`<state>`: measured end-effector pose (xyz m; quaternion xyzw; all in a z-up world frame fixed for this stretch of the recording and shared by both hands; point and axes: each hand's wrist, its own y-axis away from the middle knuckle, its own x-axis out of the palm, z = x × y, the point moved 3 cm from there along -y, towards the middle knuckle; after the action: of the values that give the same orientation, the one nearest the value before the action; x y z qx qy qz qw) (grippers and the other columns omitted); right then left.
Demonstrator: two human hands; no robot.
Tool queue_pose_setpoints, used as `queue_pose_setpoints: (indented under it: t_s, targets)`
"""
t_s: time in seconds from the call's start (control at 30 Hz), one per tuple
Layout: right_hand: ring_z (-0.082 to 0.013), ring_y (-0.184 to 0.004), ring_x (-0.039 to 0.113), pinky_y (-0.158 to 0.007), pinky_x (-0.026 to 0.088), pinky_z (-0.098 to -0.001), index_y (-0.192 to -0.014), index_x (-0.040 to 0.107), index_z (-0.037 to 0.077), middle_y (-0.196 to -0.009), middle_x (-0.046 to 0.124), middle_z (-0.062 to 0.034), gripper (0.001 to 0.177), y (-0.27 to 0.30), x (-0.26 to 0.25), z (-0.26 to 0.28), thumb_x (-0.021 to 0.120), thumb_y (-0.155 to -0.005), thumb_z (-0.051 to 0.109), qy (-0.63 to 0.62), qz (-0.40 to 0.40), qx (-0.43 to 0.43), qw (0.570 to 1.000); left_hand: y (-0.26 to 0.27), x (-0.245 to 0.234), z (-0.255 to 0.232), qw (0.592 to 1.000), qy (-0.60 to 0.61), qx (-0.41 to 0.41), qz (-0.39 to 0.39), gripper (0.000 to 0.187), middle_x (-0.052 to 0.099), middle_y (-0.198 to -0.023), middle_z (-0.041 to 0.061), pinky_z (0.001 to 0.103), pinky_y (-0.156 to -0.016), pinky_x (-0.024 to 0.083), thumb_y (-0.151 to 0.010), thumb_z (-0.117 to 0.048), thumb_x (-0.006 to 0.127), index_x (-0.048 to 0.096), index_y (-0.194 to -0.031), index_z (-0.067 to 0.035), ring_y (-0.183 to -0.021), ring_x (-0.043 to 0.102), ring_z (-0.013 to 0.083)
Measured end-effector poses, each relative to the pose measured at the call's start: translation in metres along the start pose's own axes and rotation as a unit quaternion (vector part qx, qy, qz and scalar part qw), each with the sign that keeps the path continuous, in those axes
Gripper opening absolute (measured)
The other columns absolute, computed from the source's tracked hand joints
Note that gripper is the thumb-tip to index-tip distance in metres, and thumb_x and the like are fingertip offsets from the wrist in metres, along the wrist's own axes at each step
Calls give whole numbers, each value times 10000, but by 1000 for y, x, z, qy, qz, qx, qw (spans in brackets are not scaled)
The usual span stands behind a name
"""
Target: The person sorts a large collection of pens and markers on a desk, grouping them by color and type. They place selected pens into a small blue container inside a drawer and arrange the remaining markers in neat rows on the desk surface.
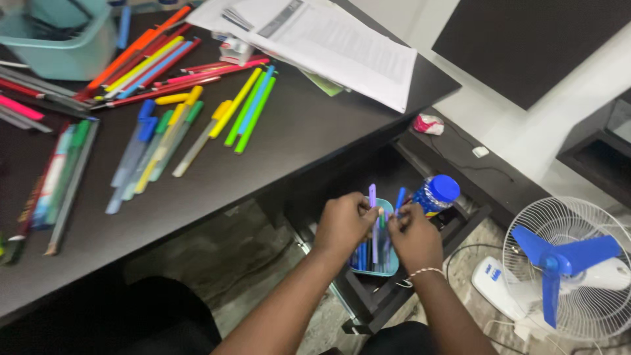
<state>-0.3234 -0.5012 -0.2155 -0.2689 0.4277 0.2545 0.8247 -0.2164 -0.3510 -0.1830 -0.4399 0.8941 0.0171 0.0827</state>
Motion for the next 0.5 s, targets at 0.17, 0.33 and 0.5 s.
queue_pose_setpoints:
  t_s: [0.17,0.33,0.5]
  targets:
    - [-425,-926,710,-826,538,-540,-1126,651,138,-940,741,-207,322,4,2,12,663,-931,394,117,85,70,987,-19,45,49,992,-115,34,-31,242,749,-872,205,418,-743,585,-847,-228,775,769,-953,-11,-819,749,343]
    - [-406,-960,708,-840,546,-524,-1065,655,149,-959,747,-185,341,2,-5,16,697,-846,407,120,98,91,984,-19,58,57,992,-126,-23,-4,260,755,-915,191,450,-798,587,-859,-274,731,757,-993,-52,-874,750,358]
    - [-395,-969,708,-853,549,-516,-1032,666,156,-975,748,-175,309,0,1,9,690,-861,412,145,110,97,978,-18,62,51,962,-259,-67,57,280,739,-964,187,498,-836,565,-934,-347,662,736,-1052,-104,-923,726,383]
